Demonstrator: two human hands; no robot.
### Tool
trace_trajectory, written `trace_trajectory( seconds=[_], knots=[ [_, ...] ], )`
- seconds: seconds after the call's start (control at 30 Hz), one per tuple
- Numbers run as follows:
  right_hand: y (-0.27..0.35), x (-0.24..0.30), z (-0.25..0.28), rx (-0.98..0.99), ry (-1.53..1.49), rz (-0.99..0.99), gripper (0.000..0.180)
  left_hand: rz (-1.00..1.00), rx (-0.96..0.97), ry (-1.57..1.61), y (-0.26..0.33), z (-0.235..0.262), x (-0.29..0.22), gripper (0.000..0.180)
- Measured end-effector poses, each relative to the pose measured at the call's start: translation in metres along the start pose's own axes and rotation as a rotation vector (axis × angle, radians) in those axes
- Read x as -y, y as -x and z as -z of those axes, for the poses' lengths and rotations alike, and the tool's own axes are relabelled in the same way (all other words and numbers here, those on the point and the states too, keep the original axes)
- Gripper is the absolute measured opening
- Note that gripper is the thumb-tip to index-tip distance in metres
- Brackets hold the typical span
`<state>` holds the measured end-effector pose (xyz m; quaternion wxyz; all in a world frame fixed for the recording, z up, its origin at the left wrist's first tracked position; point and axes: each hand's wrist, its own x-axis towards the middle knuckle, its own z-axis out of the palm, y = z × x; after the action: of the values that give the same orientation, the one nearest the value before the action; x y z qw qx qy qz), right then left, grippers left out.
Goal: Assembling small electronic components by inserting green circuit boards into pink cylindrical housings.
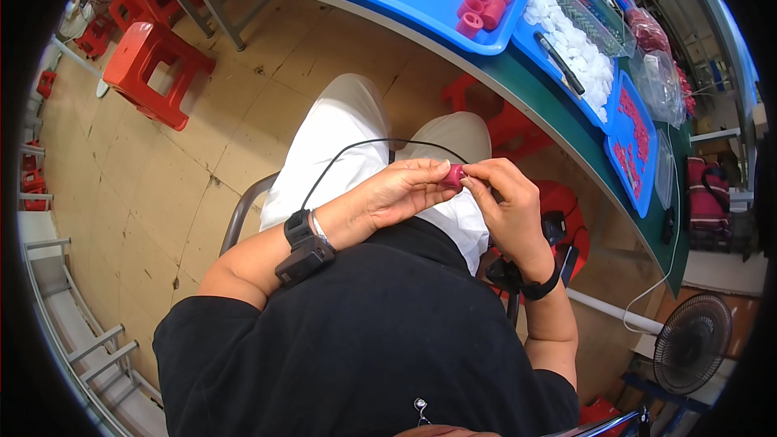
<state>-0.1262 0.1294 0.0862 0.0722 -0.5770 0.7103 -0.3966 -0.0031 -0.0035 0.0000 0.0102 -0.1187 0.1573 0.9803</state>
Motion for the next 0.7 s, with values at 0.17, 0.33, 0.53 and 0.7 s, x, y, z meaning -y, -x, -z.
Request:
trace_trajectory(
  seconds=[0.17,0.33,0.53,0.7],
  knots=[
    [0.001,0.0,-0.001,0.013,-0.058,-0.06,0.009,0.016,0.006,-0.008,0.0,0.001,0.001,0.025],
    [0.004,-0.007,-0.004,-0.081,0.062,0.08,0.011,0.012,0.003,-0.019,0.001,-0.003,0.0,0.025],
    [0.005,-0.006,-0.01,-0.146,0.268,0.209,0.014,-0.004,0.03,-0.002,0.0,0.0,0.002,0.024],
    [0.006,-0.004,-0.016,-0.167,0.417,0.273,0.014,-0.033,0.029,-0.001,-0.001,0.0,0.005,0.02]
  ],
)
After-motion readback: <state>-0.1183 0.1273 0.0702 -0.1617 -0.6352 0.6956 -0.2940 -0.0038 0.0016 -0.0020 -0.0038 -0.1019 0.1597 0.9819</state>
